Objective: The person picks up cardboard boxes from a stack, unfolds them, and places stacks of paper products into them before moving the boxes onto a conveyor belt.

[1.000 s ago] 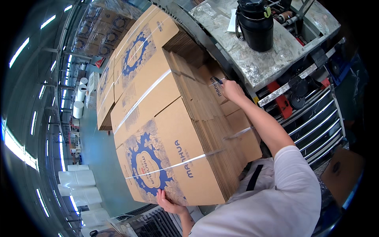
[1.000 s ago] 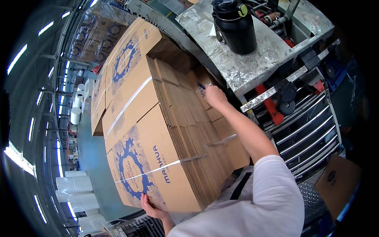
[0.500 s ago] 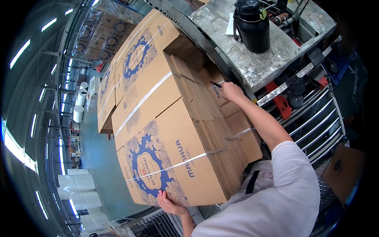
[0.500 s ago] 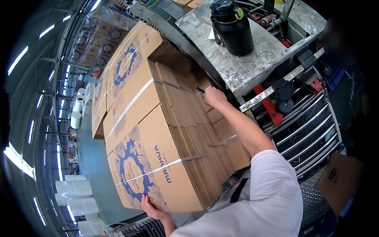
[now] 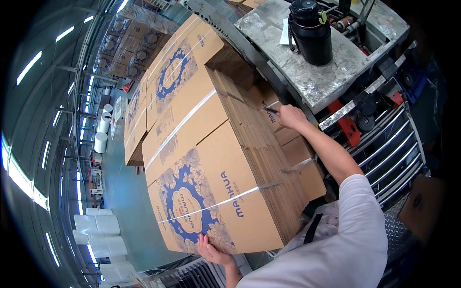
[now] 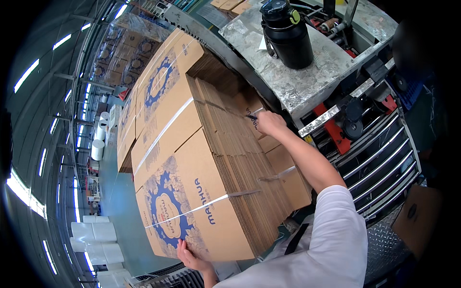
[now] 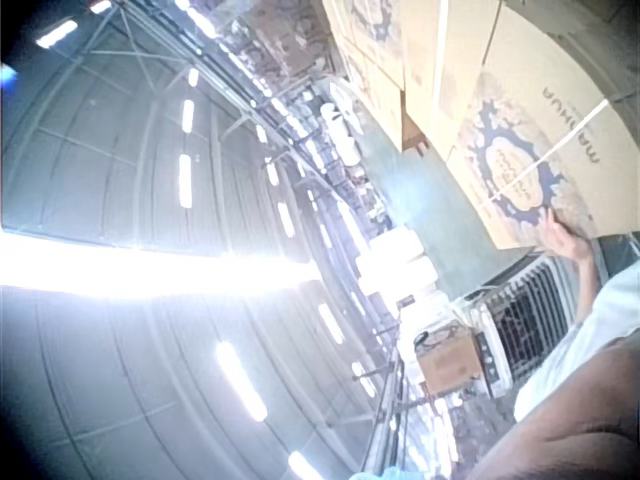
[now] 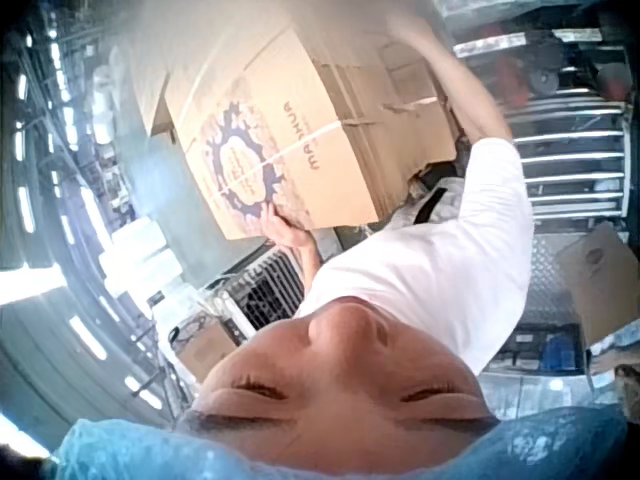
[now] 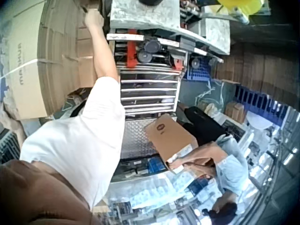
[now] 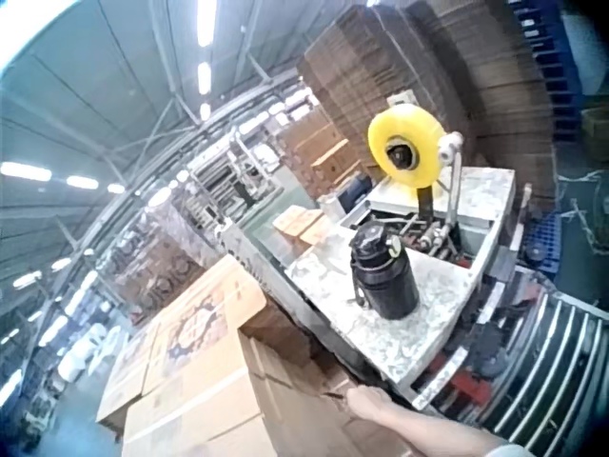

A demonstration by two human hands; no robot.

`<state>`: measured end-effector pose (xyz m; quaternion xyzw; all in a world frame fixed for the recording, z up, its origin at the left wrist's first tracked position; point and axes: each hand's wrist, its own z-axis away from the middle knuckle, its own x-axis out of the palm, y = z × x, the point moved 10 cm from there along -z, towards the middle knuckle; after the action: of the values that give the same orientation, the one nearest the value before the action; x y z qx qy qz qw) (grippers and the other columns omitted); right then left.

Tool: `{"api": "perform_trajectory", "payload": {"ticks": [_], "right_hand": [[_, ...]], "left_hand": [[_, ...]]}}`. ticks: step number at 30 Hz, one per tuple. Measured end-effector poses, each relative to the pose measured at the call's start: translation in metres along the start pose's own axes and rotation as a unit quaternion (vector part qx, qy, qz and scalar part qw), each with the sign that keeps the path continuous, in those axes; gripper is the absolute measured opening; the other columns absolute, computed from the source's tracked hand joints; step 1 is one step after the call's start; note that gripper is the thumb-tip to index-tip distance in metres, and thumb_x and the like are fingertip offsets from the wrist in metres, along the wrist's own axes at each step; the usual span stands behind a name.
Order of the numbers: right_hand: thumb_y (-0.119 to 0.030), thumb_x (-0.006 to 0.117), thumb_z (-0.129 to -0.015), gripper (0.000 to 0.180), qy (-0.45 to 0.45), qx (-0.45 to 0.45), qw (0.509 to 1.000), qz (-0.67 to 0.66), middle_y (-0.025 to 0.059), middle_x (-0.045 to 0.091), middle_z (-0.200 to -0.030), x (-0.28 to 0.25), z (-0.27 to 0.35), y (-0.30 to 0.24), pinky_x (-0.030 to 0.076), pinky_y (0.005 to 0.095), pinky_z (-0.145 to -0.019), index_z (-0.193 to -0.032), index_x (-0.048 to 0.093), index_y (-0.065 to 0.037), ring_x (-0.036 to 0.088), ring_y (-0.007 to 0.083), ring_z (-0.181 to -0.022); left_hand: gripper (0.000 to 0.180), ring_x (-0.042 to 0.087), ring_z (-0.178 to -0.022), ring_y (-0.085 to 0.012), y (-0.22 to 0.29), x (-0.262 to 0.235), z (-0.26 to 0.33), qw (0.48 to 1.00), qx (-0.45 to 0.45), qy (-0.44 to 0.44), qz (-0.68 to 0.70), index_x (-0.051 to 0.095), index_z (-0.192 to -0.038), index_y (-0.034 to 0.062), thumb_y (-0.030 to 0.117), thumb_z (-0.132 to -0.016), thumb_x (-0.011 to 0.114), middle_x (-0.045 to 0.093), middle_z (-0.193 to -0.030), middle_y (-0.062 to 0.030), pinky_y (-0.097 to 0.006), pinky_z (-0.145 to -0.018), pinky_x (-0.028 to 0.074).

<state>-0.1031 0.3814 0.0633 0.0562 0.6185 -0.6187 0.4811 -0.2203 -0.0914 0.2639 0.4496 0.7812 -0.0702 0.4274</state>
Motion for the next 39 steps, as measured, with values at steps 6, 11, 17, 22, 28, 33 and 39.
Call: {"api": "perform_trajectory", "payload": {"ticks": [6, 11, 17, 22, 28, 33, 39], "right_hand": [[-0.013, 0.050, -0.080, 0.020, 0.124, -0.049, 0.988, -0.075, 0.0200, 0.063, -0.090, -0.057, -0.031, -0.087, 0.047, 0.0440, -0.075, -0.090, 0.063, -0.002, 0.060, 0.0348, -0.088], [-0.015, 0.050, -0.081, 0.022, -0.072, -0.183, 0.980, 0.002, 0.0219, 0.062, -0.087, -0.014, 0.084, -0.104, 0.048, 0.0426, -0.074, -0.095, 0.065, -0.005, 0.060, 0.0366, -0.084], [-0.019, 0.050, -0.084, 0.025, -0.006, -0.095, 0.995, -0.041, 0.0192, 0.061, -0.074, -0.031, 0.174, -0.050, 0.048, 0.0443, -0.063, -0.105, 0.059, -0.009, 0.061, 0.0358, -0.071], [-0.007, 0.051, -0.078, 0.030, -0.082, -0.070, 0.992, -0.072, 0.0209, 0.061, -0.070, -0.002, 0.277, -0.063, 0.048, 0.0469, -0.061, -0.106, 0.048, 0.002, 0.061, 0.0375, -0.067], [-0.017, 0.053, -0.082, 0.030, -0.148, -0.123, 0.979, -0.072, 0.0160, 0.063, -0.070, -0.001, 0.342, -0.050, 0.049, 0.0406, -0.058, -0.108, 0.057, -0.004, 0.061, 0.0343, -0.063], [-0.021, 0.050, -0.086, 0.027, -0.208, -0.142, 0.951, -0.178, 0.0146, 0.062, -0.070, -0.015, 0.304, -0.005, 0.048, 0.0378, -0.058, -0.110, 0.060, -0.014, 0.061, 0.0319, -0.065], [-0.021, 0.049, -0.086, 0.026, 0.080, 0.041, 0.993, -0.071, 0.0213, 0.060, -0.074, 0.025, 0.214, 0.040, 0.047, 0.0450, -0.062, -0.108, 0.055, -0.008, 0.060, 0.0358, -0.069]], "left_hand": [[0.037, 0.046, -0.108, -0.0290, 0.009, 0.004, -0.010, 1.000, 0.009, 0.000, 0.024, 0.057, -0.102, -0.0088, 0.018, -0.092, 0.033, 0.054, -0.115, -0.0179, -0.040, -0.096, 0.032], [0.037, 0.046, -0.109, -0.0292, -0.003, 0.002, 0.001, 0.999, -0.003, 0.006, 0.042, 0.057, -0.103, -0.0075, 0.017, -0.091, 0.033, 0.053, -0.117, -0.0183, -0.040, -0.097, 0.031], [0.035, 0.045, -0.110, -0.0307, 0.019, 0.004, -0.004, 0.998, 0.058, 0.004, 0.007, 0.056, -0.105, -0.0072, 0.015, -0.092, 0.033, 0.054, -0.116, -0.0173, -0.041, -0.097, 0.029], [0.034, 0.046, -0.110, -0.0292, 0.013, -0.001, -0.001, 0.998, 0.059, 0.005, 0.016, 0.056, -0.105, -0.0070, 0.014, -0.092, 0.033, 0.054, -0.115, -0.0172, -0.041, -0.097, 0.030], [0.032, 0.045, -0.111, -0.0293, -0.005, 0.004, 0.003, 0.995, 0.030, 0.013, 0.095, 0.057, -0.107, -0.0056, 0.013, -0.089, 0.037, 0.054, -0.116, -0.0172, -0.041, -0.099, 0.028], [0.035, 0.045, -0.112, -0.0295, -0.002, 0.001, 0.002, 0.998, 0.042, -0.001, 0.048, 0.056, -0.108, -0.0085, 0.016, -0.089, 0.039, 0.053, -0.116, -0.0199, -0.039, -0.097, 0.032], [0.032, 0.044, -0.113, -0.0295, 0.003, -0.007, 0.004, 0.996, 0.055, 0.013, 0.063, 0.056, -0.109, -0.0047, 0.013, -0.089, 0.038, 0.053, -0.118, -0.0174, -0.041, -0.098, 0.027]]}}
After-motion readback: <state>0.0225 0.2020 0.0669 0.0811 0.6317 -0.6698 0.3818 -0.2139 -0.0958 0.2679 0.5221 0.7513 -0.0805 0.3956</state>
